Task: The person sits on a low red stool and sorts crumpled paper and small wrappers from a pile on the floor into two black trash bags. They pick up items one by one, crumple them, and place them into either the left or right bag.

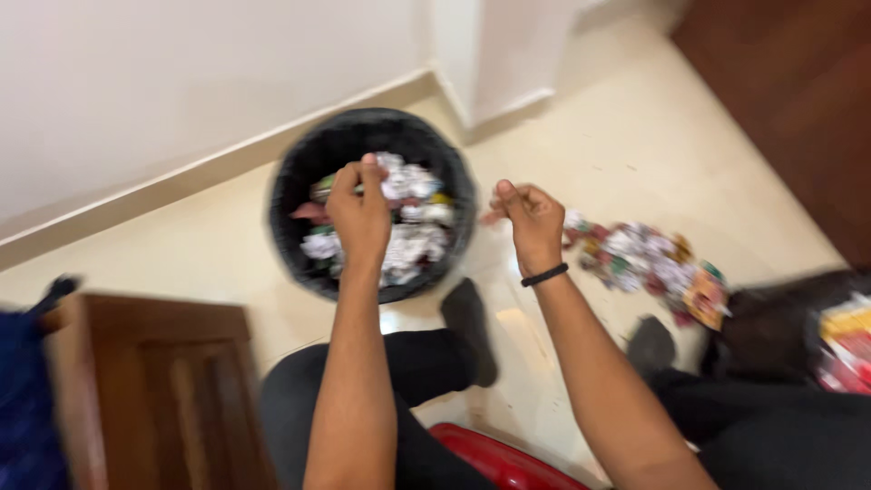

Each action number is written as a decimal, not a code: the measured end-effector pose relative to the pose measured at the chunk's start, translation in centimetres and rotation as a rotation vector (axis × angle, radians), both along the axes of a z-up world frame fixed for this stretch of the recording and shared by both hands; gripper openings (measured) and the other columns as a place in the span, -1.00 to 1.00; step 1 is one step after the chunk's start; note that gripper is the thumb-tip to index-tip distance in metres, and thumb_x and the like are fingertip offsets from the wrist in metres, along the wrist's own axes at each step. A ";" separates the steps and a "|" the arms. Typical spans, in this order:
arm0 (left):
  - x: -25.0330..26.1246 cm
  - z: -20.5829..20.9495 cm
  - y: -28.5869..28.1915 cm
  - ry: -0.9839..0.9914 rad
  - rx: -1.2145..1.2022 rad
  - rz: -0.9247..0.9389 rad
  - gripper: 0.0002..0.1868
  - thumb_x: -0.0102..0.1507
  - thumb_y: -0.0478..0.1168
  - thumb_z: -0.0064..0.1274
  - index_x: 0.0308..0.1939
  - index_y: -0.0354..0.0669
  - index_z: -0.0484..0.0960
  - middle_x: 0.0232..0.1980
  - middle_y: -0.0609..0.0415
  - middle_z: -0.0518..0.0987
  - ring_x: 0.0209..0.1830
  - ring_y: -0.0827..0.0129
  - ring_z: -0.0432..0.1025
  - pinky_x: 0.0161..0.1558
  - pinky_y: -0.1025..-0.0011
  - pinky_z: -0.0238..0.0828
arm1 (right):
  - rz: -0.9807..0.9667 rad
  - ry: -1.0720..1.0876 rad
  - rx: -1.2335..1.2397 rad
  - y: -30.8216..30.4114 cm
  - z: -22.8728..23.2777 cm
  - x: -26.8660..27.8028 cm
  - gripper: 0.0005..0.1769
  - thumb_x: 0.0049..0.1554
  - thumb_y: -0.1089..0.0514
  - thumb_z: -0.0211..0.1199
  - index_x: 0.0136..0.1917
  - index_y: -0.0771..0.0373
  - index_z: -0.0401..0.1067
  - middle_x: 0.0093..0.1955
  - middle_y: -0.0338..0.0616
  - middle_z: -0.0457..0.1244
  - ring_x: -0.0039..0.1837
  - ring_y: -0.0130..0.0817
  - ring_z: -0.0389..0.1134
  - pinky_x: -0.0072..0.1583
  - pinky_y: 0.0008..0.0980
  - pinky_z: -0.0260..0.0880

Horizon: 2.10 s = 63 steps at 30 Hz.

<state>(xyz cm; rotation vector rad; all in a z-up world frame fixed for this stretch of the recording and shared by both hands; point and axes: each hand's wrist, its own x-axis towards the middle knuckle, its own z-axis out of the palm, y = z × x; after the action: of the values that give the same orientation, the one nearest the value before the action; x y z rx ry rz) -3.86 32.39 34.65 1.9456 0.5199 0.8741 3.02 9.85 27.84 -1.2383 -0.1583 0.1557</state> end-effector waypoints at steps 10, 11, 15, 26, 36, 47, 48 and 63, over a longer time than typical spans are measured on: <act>5.7 -9.2 -22.4 0.348 0.054 -0.544 -0.71 0.43 -0.03 -0.05 -0.16 -0.15 0.62 -0.41 -0.13 0.60 -0.37 -0.05 0.51 -0.31 0.08 0.36 | -0.278 0.250 -0.165 -14.4 -8.8 0.8 -0.55 0.26 -0.09 0.27 -0.25 0.33 0.47 -0.37 -0.18 0.29 -0.38 -0.46 0.33 -0.26 -0.49 0.28; 6.1 -10.7 -23.8 0.455 0.082 -0.588 -0.75 0.43 -0.06 -0.06 -0.06 -0.13 0.62 -0.39 -0.16 0.60 -0.34 -0.10 0.49 -0.27 0.02 0.33 | -0.266 0.283 -0.207 -15.4 -10.2 1.1 -0.53 0.28 -0.09 0.24 -0.26 0.34 0.49 -0.41 -0.17 0.28 -0.38 -0.46 0.34 -0.27 -0.50 0.27; 7.7 -17.0 -26.3 0.726 0.163 -0.652 -0.62 0.27 0.08 0.19 -0.31 -0.18 0.65 -0.24 -0.13 0.60 -0.24 -0.03 0.51 -0.18 0.06 0.43 | -0.194 0.183 -0.310 -20.8 -15.6 4.0 -0.63 0.27 -0.01 0.29 -0.17 0.37 0.45 -0.31 -0.17 0.35 -0.28 -0.46 0.39 -0.18 -0.46 0.45; 17.2 -28.3 -29.0 0.746 0.360 -0.637 -0.22 -0.03 -0.18 0.40 0.27 -0.04 0.47 0.40 -0.13 0.27 0.36 -0.07 0.17 0.21 0.03 0.28 | 0.057 -0.119 -1.340 -28.6 -20.2 13.4 -0.40 0.00 0.17 0.42 0.31 0.17 0.40 0.35 0.09 0.26 0.40 0.09 0.23 0.38 -0.05 0.23; 17.5 -36.1 -29.5 0.647 0.479 -0.567 -0.58 0.22 -0.23 0.28 0.14 0.01 0.56 0.45 -0.02 0.33 0.31 -0.04 0.26 0.19 0.07 0.36 | 0.277 -0.118 -1.551 -27.3 -21.7 16.8 -0.20 -0.21 0.15 0.54 0.32 0.07 0.38 0.36 -0.03 0.22 0.37 0.08 0.17 0.27 0.05 0.23; 12.0 -33.3 -30.0 0.856 0.316 -0.530 -0.49 -0.05 -0.23 0.32 -0.04 -0.10 0.53 0.26 -0.17 0.32 0.18 -0.16 0.23 0.04 0.07 0.43 | -0.049 -0.190 -1.380 -28.2 -24.3 12.6 -0.56 -0.06 0.12 0.52 0.10 0.13 0.51 0.05 -0.07 0.36 0.17 -0.03 0.34 0.21 -0.07 0.34; 11.4 -33.5 -29.9 0.867 0.279 -0.535 -0.49 -0.06 -0.22 0.33 -0.05 -0.11 0.53 0.22 -0.18 0.35 0.15 -0.16 0.24 0.03 0.06 0.43 | -0.105 -0.177 -1.312 -28.4 -24.5 12.3 -0.58 -0.06 0.12 0.53 0.06 0.17 0.51 0.02 -0.07 0.37 0.14 -0.06 0.35 0.19 -0.10 0.35; 3.2 -23.7 -25.9 0.559 -1.307 -0.618 -0.61 0.29 -0.33 -0.01 0.18 0.05 0.40 -0.02 0.01 0.60 -0.20 0.29 0.56 -0.25 0.33 0.61 | -0.069 0.654 -0.050 -24.0 -16.3 2.7 -0.87 0.20 0.28 0.11 0.01 0.19 0.20 0.10 0.09 0.33 -0.03 -0.14 0.48 -0.05 -0.15 0.58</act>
<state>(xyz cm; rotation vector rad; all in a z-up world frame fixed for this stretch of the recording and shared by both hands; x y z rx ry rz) -0.68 6.45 10.95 0.9377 0.5392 -0.4181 5.73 -14.16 11.53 -1.1833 0.4566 0.4955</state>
